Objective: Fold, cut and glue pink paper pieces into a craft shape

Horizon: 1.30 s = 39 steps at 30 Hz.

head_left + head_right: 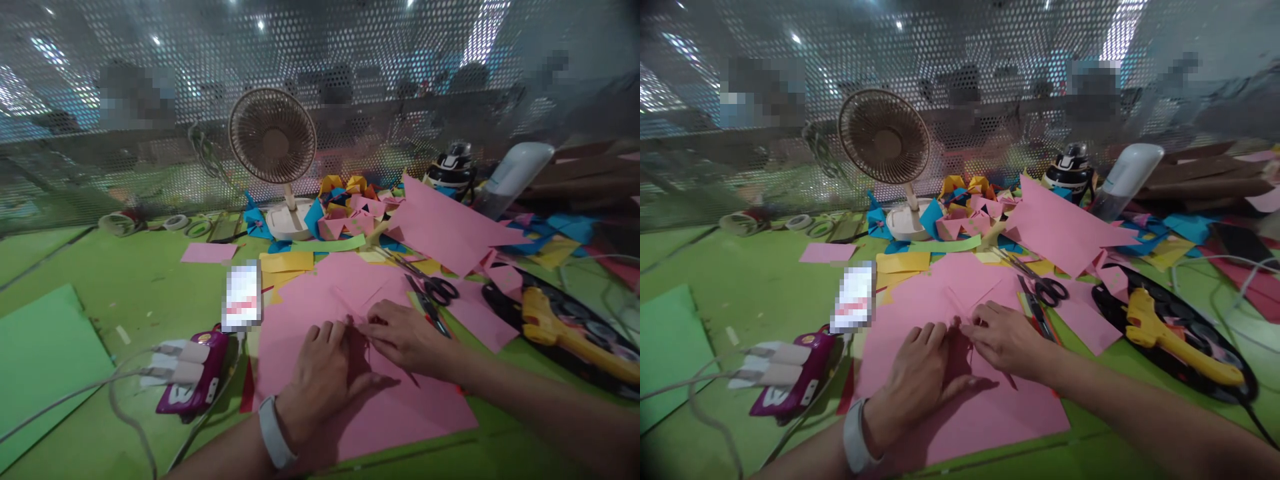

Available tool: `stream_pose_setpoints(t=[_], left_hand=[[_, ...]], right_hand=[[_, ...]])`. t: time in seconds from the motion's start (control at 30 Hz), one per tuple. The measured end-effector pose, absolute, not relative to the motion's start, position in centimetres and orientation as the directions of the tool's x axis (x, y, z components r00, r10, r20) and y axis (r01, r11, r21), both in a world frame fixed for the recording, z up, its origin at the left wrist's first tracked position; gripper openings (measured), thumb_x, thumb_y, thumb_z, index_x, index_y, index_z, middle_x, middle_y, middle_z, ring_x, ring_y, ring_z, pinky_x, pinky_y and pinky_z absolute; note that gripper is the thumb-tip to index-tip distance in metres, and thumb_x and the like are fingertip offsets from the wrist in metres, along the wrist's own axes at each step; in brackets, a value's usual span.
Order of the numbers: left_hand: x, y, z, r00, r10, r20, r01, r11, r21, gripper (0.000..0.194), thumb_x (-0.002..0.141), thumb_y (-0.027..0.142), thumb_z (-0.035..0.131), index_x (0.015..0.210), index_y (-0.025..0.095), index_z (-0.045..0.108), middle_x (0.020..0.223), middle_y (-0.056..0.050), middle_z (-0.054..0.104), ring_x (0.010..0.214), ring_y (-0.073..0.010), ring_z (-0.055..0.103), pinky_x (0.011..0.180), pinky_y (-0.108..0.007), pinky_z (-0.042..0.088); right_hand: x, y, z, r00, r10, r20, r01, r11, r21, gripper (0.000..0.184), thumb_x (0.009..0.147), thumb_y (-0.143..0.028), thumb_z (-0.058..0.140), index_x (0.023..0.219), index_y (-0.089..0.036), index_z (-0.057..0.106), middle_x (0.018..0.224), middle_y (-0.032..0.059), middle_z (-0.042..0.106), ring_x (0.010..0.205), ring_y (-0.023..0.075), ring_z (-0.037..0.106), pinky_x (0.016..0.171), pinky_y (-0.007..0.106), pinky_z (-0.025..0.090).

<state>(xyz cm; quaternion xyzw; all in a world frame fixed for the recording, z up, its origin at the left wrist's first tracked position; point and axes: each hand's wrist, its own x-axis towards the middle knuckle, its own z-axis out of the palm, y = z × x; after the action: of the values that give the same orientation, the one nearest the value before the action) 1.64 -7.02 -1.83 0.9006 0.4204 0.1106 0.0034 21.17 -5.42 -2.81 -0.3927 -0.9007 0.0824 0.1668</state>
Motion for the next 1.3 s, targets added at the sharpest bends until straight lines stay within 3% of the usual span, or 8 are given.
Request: stream_pose_setpoints(t=[0.17,0.4,0.47,0.57,0.67,0.83,0.97,1.3], left_hand=[[1.8,-6.9,-2.1,0.640,0.739,0.211,0.741,-0.666,0.084,0.078,0.074,0.078,0.026,0.100,0.011,0.058,0.088,-0.010,0.055,0.078,-0.0238,0.049,0.070,-0.040,0.040],[2.0,-6.6,-2.2,0.665,0.720,0.197,0.719,-0.689,0.092,0.079,0.072,0.079,0.027,0.100,0.012,0.058,0.090,-0.011,0.056,0.077,-0.0241,0.050,0.069,-0.041,0.039],[1.9,-6.5,-2.2,0.674,0.712,0.197,0.714,-0.696,0.075,0.079,0.073,0.078,0.028,0.102,0.012,0.058,0.093,-0.012,0.056,0.078,-0.0243,0.050,0.069,-0.041,0.039],[1.8,-6.5,-2.2,0.686,0.702,0.193,0.709,-0.704,0.040,0.079,0.072,0.079,0.030,0.102,0.012,0.058,0.098,-0.013,0.055,0.080,-0.0249,0.049,0.070,-0.041,0.039],[1.8,-6.5,-2.1,0.692,0.696,0.191,0.708,-0.706,0.008,0.075,0.070,0.080,0.033,0.091,0.013,0.060,0.094,-0.011,0.055,0.079,-0.0245,0.049,0.069,-0.039,0.038],[1.9,-6.7,-1.9,0.693,0.685,0.226,0.701,-0.713,0.014,0.071,0.072,0.077,0.038,0.097,0.014,0.060,0.089,-0.010,0.053,0.078,-0.0234,0.049,0.068,-0.038,0.037],[1.7,-6.7,-1.7,0.684,0.692,0.232,0.700,-0.712,0.061,0.074,0.072,0.077,0.037,0.100,0.012,0.060,0.087,-0.010,0.053,0.077,-0.0235,0.048,0.069,-0.039,0.037],[1.4,-6.5,-2.4,0.699,0.679,0.224,0.693,-0.720,0.018,0.078,0.074,0.077,0.030,0.103,0.011,0.059,0.091,-0.011,0.054,0.078,-0.0239,0.047,0.071,-0.040,0.037]], right_hand=[[21.1,-5.4,-2.8,-0.682,0.702,0.205,0.676,0.712,-0.188,0.022,0.082,-0.015,0.048,0.100,-0.019,0.061,0.090,0.0073,0.056,0.082,0.0198,0.048,0.069,0.033,0.041],[21.1,-5.5,-2.7,-0.702,0.691,0.173,0.669,0.723,-0.171,0.022,0.081,-0.015,0.050,0.099,-0.017,0.062,0.091,0.0086,0.057,0.080,0.0206,0.048,0.070,0.035,0.041],[21.1,-5.4,-2.7,-0.672,0.712,0.204,0.664,0.701,-0.260,0.024,0.079,-0.013,0.050,0.099,-0.018,0.062,0.092,0.0083,0.058,0.084,0.0207,0.049,0.072,0.034,0.041],[21.1,-4.9,-3.0,-0.512,0.831,0.216,0.638,0.537,-0.553,0.025,0.077,-0.012,0.049,0.099,-0.019,0.060,0.090,0.0057,0.060,0.082,0.0167,0.053,0.071,0.028,0.043],[20.9,-3.8,-3.1,-0.334,0.942,0.040,0.611,0.249,-0.752,0.013,0.078,-0.018,0.052,0.090,-0.018,0.057,0.079,0.0019,0.062,0.070,0.0129,0.056,0.060,0.023,0.043],[20.4,-1.9,-1.8,-0.310,0.915,-0.258,0.770,0.082,-0.633,0.021,0.068,-0.036,0.063,0.078,-0.017,0.058,0.070,0.0008,0.064,0.064,0.0147,0.057,0.050,0.022,0.036],[20.0,-0.8,-1.1,-0.296,0.894,-0.338,0.826,0.062,-0.561,0.020,0.063,-0.033,0.066,0.074,-0.017,0.061,0.063,0.0011,0.064,0.060,0.0156,0.057,0.048,0.022,0.032],[20.5,0.5,-1.7,-0.480,0.766,-0.427,0.702,0.044,-0.711,0.015,0.064,-0.029,0.063,0.061,-0.014,0.065,0.050,-0.0003,0.062,0.049,0.0122,0.057,0.048,0.021,0.040]])
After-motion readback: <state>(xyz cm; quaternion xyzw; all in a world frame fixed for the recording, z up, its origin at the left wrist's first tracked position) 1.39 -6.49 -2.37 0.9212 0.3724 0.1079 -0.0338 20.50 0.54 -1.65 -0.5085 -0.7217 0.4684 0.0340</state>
